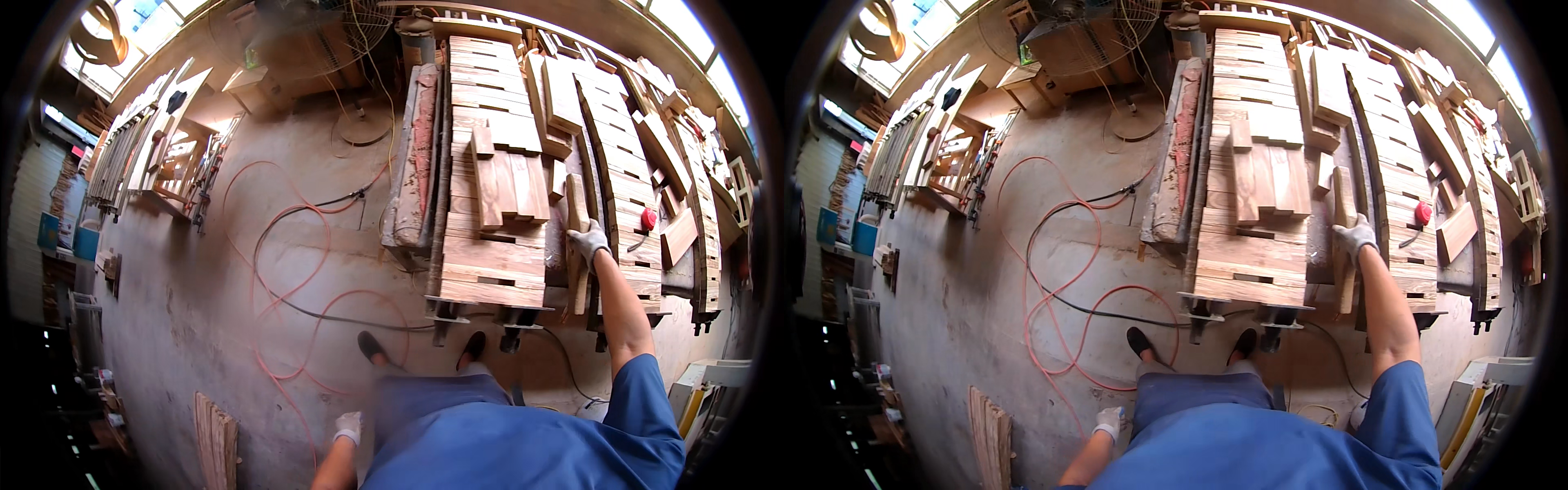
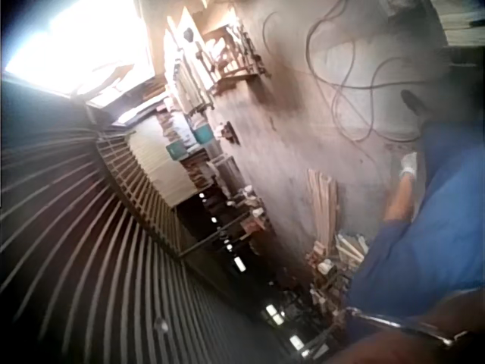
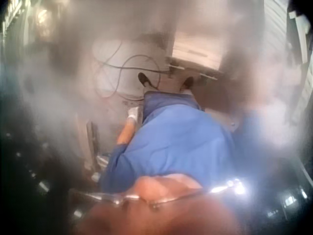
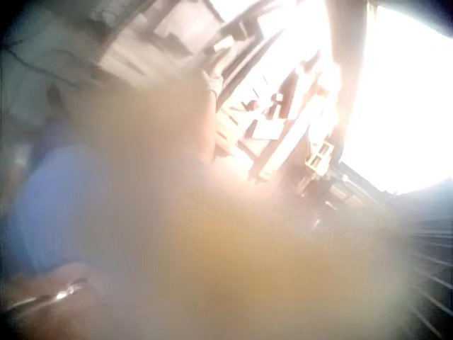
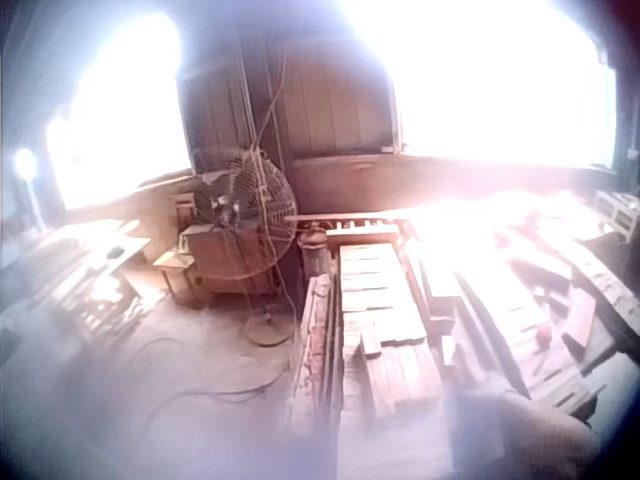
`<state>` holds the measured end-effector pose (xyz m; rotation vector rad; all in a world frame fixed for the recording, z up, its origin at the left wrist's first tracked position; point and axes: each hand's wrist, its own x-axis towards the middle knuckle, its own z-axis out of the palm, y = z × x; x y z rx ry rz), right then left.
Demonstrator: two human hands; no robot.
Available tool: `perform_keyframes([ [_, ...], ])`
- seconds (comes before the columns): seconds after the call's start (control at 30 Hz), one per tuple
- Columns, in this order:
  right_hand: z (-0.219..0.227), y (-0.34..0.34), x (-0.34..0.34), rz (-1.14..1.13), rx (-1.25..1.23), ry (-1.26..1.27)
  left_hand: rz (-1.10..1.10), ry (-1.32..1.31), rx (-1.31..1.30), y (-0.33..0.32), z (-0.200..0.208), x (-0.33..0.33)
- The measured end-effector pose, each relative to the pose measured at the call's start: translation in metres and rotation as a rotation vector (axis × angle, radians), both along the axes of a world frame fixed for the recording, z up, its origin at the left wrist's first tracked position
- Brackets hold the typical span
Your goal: The person uses a power drill to fasten wooden slats together on a workbench. They then move the assembled units to a nearby table and use a wooden mallet to tap the joints and align the pieces. The person continues to assemble and adjust multiple wooden crate-like structures.
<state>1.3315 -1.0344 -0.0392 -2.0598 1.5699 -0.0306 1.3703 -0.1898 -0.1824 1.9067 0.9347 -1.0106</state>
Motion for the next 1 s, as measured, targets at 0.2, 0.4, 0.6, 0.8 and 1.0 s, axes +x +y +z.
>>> perform_keyframes([
  [0.2, -0.002, 0.016, -0.053, -0.282, 0.285, -0.337, -0.882, -0.099, 0.176, 0.087, -0.063, 0.047],
  [0.4, 0.062, 0.088, -0.001, -0.25, -0.358, -0.061, -0.005, 0.077, -0.142, 0.137, -0.028, 0.21],
  [0.6, 0.144, 0.189, 0.143, -0.002, -0.468, -0.282, 0.24, -0.138, -0.252, 0.143, -0.039, 0.392],
  [0.8, 0.155, 0.239, 0.276, 0.128, -0.405, -0.329, 0.031, -0.157, -0.466, 0.042, -0.048, 0.478],
  [1.0, 0.113, 0.193, 0.372, 0.211, -0.531, -0.307, -0.302, -0.16, -0.628, -0.052, -0.077, 0.582],
])
